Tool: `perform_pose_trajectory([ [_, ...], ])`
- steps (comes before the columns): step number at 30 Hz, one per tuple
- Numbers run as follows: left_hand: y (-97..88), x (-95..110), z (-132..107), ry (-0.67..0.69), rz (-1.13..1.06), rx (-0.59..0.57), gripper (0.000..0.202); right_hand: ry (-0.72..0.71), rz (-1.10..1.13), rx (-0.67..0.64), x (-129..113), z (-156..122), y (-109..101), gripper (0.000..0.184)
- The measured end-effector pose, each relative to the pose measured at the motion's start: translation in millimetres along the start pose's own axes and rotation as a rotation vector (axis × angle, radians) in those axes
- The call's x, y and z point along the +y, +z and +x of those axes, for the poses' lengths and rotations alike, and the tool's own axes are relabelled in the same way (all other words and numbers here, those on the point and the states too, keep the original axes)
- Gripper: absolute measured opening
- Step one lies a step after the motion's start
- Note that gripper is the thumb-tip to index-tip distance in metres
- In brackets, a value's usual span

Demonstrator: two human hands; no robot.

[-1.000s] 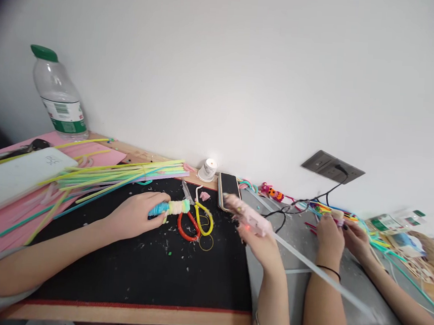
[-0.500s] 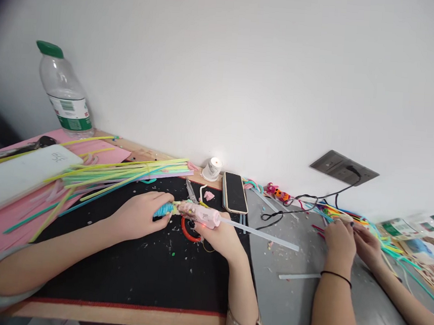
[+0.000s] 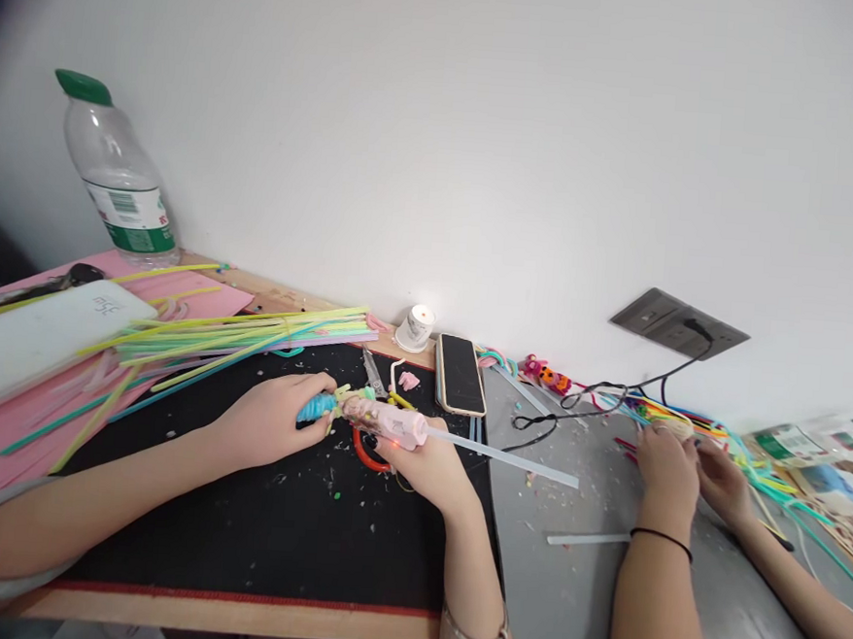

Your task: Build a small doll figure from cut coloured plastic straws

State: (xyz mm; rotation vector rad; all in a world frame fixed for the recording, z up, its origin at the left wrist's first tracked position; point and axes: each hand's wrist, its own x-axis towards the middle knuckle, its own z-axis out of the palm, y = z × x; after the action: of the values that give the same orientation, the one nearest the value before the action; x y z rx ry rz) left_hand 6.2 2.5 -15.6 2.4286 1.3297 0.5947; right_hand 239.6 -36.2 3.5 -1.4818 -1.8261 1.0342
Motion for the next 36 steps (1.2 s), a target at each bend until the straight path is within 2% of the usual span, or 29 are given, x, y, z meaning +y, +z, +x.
perform_pose_trajectory([
  [22,1.4,1.9,-1.0,-0.004,0.006,-0.003,0.019,0.038,-0.045,-0.033,1.7,-1.5,-1.1,0.005],
  [28,1.9,1.4,-0.8,0.01,0.0,-0.008,0.02,0.055,-0.029,-0.032,-1.8,-1.2,-0.2,0.009],
  [36,3.2,0.8,-1.9,0.036,-0.005,-0.036,0.022,0.011,-0.057,-0.013,-0.6,-0.6,0.5,0.005],
])
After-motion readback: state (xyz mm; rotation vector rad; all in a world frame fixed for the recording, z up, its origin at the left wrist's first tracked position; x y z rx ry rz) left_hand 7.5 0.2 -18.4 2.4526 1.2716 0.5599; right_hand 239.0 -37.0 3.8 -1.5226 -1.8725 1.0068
